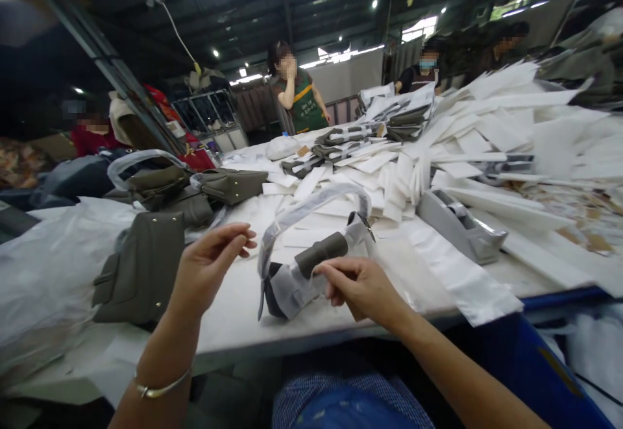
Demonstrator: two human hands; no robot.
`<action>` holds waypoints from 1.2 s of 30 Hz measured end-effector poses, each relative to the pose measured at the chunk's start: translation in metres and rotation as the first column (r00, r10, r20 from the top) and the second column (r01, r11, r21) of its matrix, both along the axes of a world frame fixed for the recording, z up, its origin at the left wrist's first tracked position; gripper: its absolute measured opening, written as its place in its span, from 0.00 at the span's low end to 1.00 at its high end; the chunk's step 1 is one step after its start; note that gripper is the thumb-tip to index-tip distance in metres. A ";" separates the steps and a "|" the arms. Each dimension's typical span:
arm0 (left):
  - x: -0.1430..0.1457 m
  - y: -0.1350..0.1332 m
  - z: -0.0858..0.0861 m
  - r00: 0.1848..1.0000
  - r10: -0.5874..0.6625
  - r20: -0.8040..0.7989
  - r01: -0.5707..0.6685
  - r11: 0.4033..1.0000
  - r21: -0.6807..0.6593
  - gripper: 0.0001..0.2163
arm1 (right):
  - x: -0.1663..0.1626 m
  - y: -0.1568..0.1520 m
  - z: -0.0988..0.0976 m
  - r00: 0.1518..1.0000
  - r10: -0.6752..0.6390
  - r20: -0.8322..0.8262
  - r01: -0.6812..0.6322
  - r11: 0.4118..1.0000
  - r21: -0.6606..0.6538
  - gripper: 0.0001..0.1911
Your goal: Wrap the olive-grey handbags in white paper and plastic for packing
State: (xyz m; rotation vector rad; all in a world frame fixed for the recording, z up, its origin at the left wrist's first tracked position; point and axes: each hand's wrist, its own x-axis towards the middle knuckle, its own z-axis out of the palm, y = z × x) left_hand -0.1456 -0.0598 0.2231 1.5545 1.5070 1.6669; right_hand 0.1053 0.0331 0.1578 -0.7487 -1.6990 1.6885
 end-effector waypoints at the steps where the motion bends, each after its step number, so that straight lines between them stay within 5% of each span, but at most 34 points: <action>1: -0.011 0.006 -0.004 0.999 0.047 0.018 -0.047 0.999 -0.006 0.11 | -0.009 0.004 0.002 1.000 -0.001 0.032 0.001 1.000 0.025 0.20; 3: -0.028 0.022 -0.014 0.999 0.004 0.046 0.001 0.993 -0.114 0.12 | -0.029 0.011 0.007 0.996 -0.005 0.086 -0.002 0.997 0.078 0.20; 6: -0.039 0.045 -0.028 0.962 -0.248 0.113 0.271 0.917 -0.291 0.14 | -0.057 0.018 0.015 0.990 -0.002 0.140 -0.024 0.982 0.185 0.20; 11: -0.035 0.064 -0.037 0.829 -0.489 0.272 0.558 0.766 -0.320 0.09 | -0.087 0.028 0.018 0.990 0.010 0.143 -0.045 0.969 0.241 0.22; 16: -0.042 0.051 -0.053 0.802 -0.411 0.434 0.543 0.804 -0.243 0.11 | -0.077 0.019 0.007 0.986 0.029 0.163 -0.081 0.943 0.324 0.15; 21: -0.048 0.015 -0.077 0.704 -0.317 0.636 0.430 0.903 -0.026 0.14 | -0.054 -0.013 -0.017 0.990 -0.011 0.141 -0.048 0.909 0.415 0.23; 24: -0.039 0.001 -0.085 0.528 -0.312 0.790 0.342 0.930 0.139 0.17 | -0.046 -0.029 -0.025 0.973 -0.220 0.072 0.125 0.761 0.637 0.12; 27: -0.027 -0.002 -0.093 0.414 -0.303 0.858 0.262 0.943 0.206 0.14 | -0.045 -0.038 -0.021 0.988 -0.146 -0.047 0.126 0.595 0.794 0.10; 31: -0.022 -0.001 -0.104 0.541 -0.249 0.803 0.248 0.960 0.131 0.11 | -0.061 -0.040 -0.006 0.984 0.136 -0.113 0.032 0.492 0.870 0.17; 36: -0.033 -0.004 -0.101 0.708 -0.274 0.651 0.333 0.942 0.035 0.21 | -0.095 -0.037 0.007 0.995 -0.008 -0.102 0.089 0.558 0.825 0.13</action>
